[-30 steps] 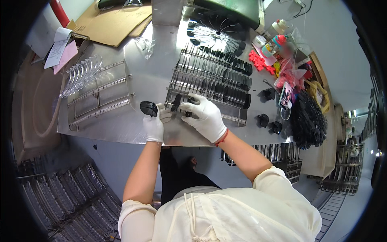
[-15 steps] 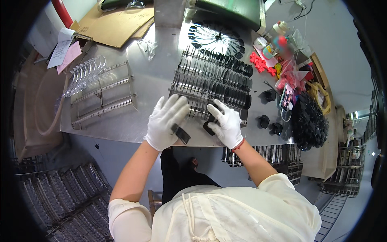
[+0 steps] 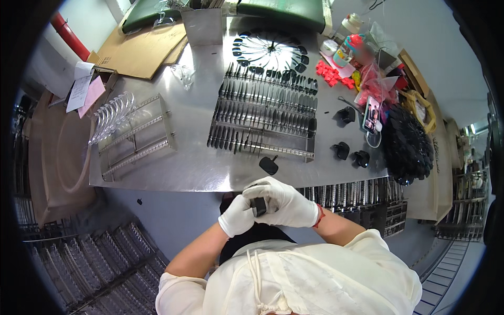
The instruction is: The person repeatedly picks up black plastic components and places them into slots on metal racks. They also handle clear plastic rings and place them into a container. The person works at a stainless steel table with various parts and tools visible.
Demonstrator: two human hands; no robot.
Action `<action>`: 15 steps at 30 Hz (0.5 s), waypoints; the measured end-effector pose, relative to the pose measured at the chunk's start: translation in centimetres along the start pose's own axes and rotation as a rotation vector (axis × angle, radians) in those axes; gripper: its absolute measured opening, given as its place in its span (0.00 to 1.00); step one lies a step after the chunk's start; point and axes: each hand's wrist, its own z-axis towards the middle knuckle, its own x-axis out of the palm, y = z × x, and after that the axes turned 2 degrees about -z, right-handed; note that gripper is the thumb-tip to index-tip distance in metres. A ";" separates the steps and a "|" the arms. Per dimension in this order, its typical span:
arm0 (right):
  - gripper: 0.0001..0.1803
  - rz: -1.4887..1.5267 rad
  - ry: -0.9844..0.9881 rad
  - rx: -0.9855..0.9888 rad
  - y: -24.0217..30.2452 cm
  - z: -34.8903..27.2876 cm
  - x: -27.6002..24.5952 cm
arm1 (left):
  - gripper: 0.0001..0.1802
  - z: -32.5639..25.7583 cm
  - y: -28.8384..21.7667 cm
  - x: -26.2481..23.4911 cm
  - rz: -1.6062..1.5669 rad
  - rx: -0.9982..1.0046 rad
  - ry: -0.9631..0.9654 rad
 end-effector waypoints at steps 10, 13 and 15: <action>0.28 1.293 -0.450 -0.016 -6.8 -1.8 -3.0 | 0.13 3.0 3.0 0.7 1.030 0.325 -0.303; 0.28 0.455 -0.537 -0.080 -6.8 0.5 -5.7 | 0.24 6.0 4.4 -1.6 1.310 0.528 -0.298; 0.29 0.093 -0.582 -0.087 -8.5 2.3 -6.0 | 0.28 7.3 3.3 -1.5 1.531 0.499 -0.195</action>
